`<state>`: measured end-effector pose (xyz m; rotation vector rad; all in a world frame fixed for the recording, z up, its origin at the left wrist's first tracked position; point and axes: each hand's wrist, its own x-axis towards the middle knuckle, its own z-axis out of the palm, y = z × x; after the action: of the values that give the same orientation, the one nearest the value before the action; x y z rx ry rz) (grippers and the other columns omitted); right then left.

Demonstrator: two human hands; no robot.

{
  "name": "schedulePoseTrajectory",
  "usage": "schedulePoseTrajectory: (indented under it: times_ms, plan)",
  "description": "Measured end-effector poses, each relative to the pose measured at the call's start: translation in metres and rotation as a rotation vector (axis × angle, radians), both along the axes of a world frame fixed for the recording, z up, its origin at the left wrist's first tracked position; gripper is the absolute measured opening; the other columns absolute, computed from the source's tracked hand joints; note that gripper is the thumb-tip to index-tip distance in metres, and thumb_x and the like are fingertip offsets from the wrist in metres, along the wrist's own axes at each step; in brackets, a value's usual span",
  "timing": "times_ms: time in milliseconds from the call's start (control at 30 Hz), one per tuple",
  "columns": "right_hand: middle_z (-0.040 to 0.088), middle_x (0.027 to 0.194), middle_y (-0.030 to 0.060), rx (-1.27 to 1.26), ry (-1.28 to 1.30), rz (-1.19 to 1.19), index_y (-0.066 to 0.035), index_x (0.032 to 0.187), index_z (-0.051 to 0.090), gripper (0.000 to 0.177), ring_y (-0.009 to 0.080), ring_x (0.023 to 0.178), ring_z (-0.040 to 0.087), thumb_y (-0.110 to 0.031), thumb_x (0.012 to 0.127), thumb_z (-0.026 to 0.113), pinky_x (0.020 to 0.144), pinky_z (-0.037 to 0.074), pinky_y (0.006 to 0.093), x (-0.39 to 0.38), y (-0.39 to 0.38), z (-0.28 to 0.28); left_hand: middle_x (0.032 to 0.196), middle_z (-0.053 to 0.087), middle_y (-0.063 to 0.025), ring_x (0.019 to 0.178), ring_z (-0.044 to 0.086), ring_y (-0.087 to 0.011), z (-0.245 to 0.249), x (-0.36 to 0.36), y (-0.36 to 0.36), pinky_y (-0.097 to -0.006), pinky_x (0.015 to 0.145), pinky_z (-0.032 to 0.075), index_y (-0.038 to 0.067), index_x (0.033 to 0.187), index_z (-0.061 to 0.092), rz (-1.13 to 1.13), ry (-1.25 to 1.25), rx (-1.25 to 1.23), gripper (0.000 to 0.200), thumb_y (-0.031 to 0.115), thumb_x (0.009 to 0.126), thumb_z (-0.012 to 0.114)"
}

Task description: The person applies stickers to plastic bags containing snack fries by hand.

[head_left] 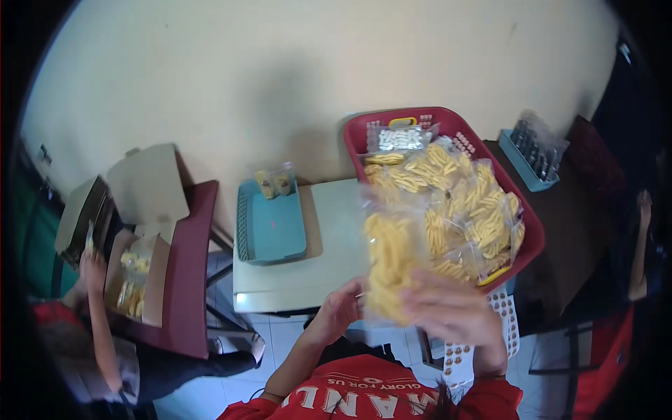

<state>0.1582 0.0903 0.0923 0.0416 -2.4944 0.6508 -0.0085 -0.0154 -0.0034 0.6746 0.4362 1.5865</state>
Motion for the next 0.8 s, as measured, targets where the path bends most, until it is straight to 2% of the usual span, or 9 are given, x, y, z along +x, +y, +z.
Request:
schedulePoseTrajectory:
  times_ms: [67,200,267,333,400,500,567,700,800]
  plan:
    - [0.054,0.1,0.0073,0.023,-0.08,0.121,-0.004,0.094,0.056,0.03,0.0279,0.096,0.049,-0.003,0.064,0.057,0.084,0.039,0.0371,-0.01,-0.019,-0.012,0.111,0.043,-0.0133,0.094,0.049,-0.0203,-0.003,0.007,-0.018,-0.031,0.081,0.04,-0.002,0.119,0.026,0.096,-0.057,-0.029,0.051,0.029,0.082,0.044]
    - [0.049,0.106,0.0086,0.064,-0.178,0.31,-0.006,0.097,0.054,0.033,0.0259,0.1,0.046,-0.001,0.064,0.056,0.085,0.037,0.036,-0.005,-0.024,-0.033,0.107,0.046,-0.014,0.093,0.05,-0.0199,-0.005,0.021,-0.034,-0.0283,0.076,0.043,-0.003,0.112,0.033,0.255,0.177,-0.275,0.041,0.011,0.078,0.05]
    - [0.048,0.106,0.0111,-0.359,-0.02,0.216,-0.006,0.102,0.052,0.042,0.0256,0.098,0.047,-0.003,0.061,0.062,0.081,0.039,0.0342,0.012,-0.015,-0.026,0.105,0.047,-0.0137,0.091,0.051,-0.0208,0.004,0.031,-0.038,-0.0288,0.076,0.043,-0.002,0.113,0.033,0.159,0.216,-0.358,0.04,0.011,0.078,0.049]
    - [0.049,0.1,0.0137,-0.599,0.196,-0.188,-0.003,0.097,0.051,0.043,0.0242,0.093,0.048,-0.004,0.057,0.066,0.078,0.039,0.0309,0.029,-0.019,-0.033,0.103,0.049,-0.0132,0.089,0.052,-0.0204,0.014,0.046,-0.034,-0.0295,0.075,0.043,-0.003,0.111,0.033,0.134,0.245,-0.309,0.039,0.012,0.078,0.049]
    - [0.047,0.1,0.0125,-0.78,0.29,-0.204,-0.001,0.096,0.049,0.04,0.0213,0.095,0.045,-0.003,0.059,0.064,0.08,0.036,0.0287,0.054,-0.013,-0.052,0.102,0.049,-0.013,0.091,0.051,-0.0219,0.019,0.058,-0.027,-0.0313,0.076,0.042,-0.003,0.111,0.033,0.091,0.431,-0.214,0.04,0.013,0.078,0.05]
    - [0.045,0.101,0.0114,-0.774,0.351,-0.465,0.0,0.097,0.048,0.038,0.0188,0.095,0.043,-0.002,0.062,0.062,0.081,0.034,0.0271,0.11,-0.01,-0.078,0.103,0.048,-0.0123,0.093,0.05,-0.0214,0.001,0.065,-0.017,-0.0319,0.078,0.041,-0.003,0.111,0.033,-0.053,0.419,-0.254,0.046,0.013,0.074,0.055]
    - [0.047,0.096,0.0098,-0.7,0.418,-0.841,0.0,0.093,0.049,0.027,0.0162,0.089,0.046,-0.001,0.067,0.056,0.077,0.037,0.0262,0.155,-0.014,-0.093,0.103,0.048,-0.0119,0.093,0.049,-0.0211,-0.001,0.075,-0.003,-0.0321,0.079,0.041,-0.003,0.111,0.033,-0.107,0.383,-0.21,0.047,0.012,0.073,0.056]
    - [0.05,0.083,0.0037,-0.835,0.644,-1.427,-0.001,0.088,0.049,0.014,0.0095,0.075,0.046,-0.002,0.074,0.05,0.067,0.037,0.0214,0.266,-0.022,-0.169,0.105,0.046,-0.0113,0.095,0.047,-0.0196,-0.004,0.101,0.023,-0.0319,0.08,0.04,-0.002,0.114,0.029,-0.329,0.324,-0.188,0.055,0.009,0.069,0.058]
    - [0.051,0.075,0.0016,-0.867,0.798,-1.605,-0.002,0.087,0.049,0.014,0.008,0.065,0.045,-0.001,0.073,0.049,0.06,0.037,0.0189,0.333,-0.039,-0.26,0.107,0.044,-0.0103,0.097,0.045,-0.0172,-0.001,0.137,0.04,-0.0301,0.081,0.039,0.0,0.116,0.024,-0.475,0.347,-0.214,0.056,0.005,0.07,0.057]
